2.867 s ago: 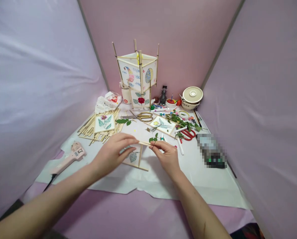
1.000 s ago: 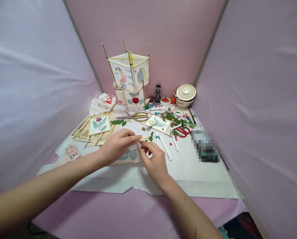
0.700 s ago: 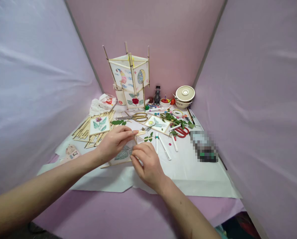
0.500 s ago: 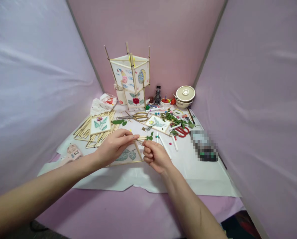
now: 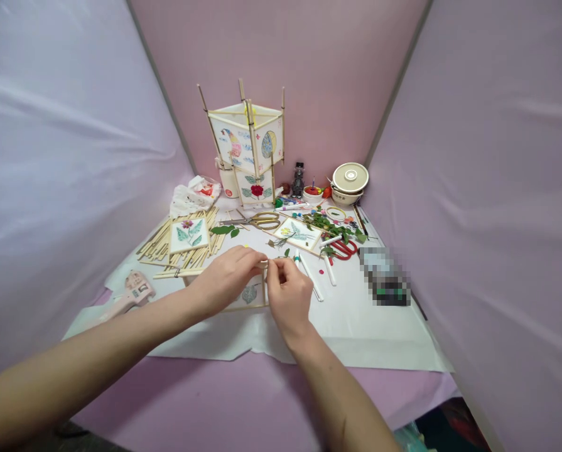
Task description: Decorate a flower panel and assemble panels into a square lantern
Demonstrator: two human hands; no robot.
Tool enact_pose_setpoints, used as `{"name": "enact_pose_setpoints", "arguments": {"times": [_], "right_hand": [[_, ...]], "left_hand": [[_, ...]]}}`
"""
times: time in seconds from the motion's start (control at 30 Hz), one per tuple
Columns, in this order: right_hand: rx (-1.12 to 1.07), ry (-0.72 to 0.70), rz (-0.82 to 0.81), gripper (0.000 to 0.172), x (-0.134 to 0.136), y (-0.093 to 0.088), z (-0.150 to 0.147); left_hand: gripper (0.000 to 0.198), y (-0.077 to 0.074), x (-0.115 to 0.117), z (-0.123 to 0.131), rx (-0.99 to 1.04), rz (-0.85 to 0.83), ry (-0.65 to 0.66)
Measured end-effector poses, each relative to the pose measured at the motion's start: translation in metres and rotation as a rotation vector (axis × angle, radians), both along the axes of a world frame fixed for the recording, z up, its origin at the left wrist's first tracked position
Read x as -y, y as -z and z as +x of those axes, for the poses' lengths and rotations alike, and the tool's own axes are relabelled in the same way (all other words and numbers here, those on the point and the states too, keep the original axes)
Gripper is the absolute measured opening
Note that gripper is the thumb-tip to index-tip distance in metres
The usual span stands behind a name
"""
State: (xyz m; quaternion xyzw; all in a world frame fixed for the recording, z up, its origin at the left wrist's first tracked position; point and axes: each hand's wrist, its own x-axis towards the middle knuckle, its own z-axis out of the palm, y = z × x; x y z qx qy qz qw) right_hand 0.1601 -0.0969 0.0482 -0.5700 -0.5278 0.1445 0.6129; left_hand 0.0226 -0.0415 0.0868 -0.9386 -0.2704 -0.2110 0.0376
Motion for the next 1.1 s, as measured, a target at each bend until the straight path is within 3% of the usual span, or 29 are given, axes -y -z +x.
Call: {"name": "enact_pose_setpoints", "arguments": {"times": [0.13,0.4,0.53,0.63,0.73,0.83,0.97,1.1], "right_hand": [[0.020,0.020,0.099,0.017,0.001,0.005,-0.007],[-0.203,-0.136,0.067,0.028,0.022,0.017,-0.006],[-0.225,-0.140,0.054,0.023,0.029,0.017,0.005],[-0.112,-0.097,0.074,0.028,0.021,0.004,0.024],[0.092,-0.148,0.114,0.035,0.008,-0.010,0.041],[0.189,-0.257,0.102,0.023,-0.001,-0.016,0.048],[0.019,-0.353,-0.009,0.012,-0.004,-0.011,0.046],[-0.216,-0.486,-0.153,0.012,-0.004,-0.009,0.042]], "left_hand": [[0.015,-0.001,-0.003,0.010,0.107,-0.003,-0.032],[0.027,-0.002,-0.015,0.002,0.231,0.028,-0.091],[0.025,-0.010,-0.016,-0.002,0.275,0.057,-0.118],[0.023,-0.010,-0.011,-0.002,0.244,0.071,-0.079],[0.021,-0.007,-0.005,0.001,0.228,0.063,-0.013],[0.017,-0.004,-0.001,0.002,0.234,0.067,0.020],[0.011,-0.004,0.004,0.000,0.204,0.060,0.058],[0.013,-0.003,0.010,-0.002,0.199,0.047,0.109]]}}
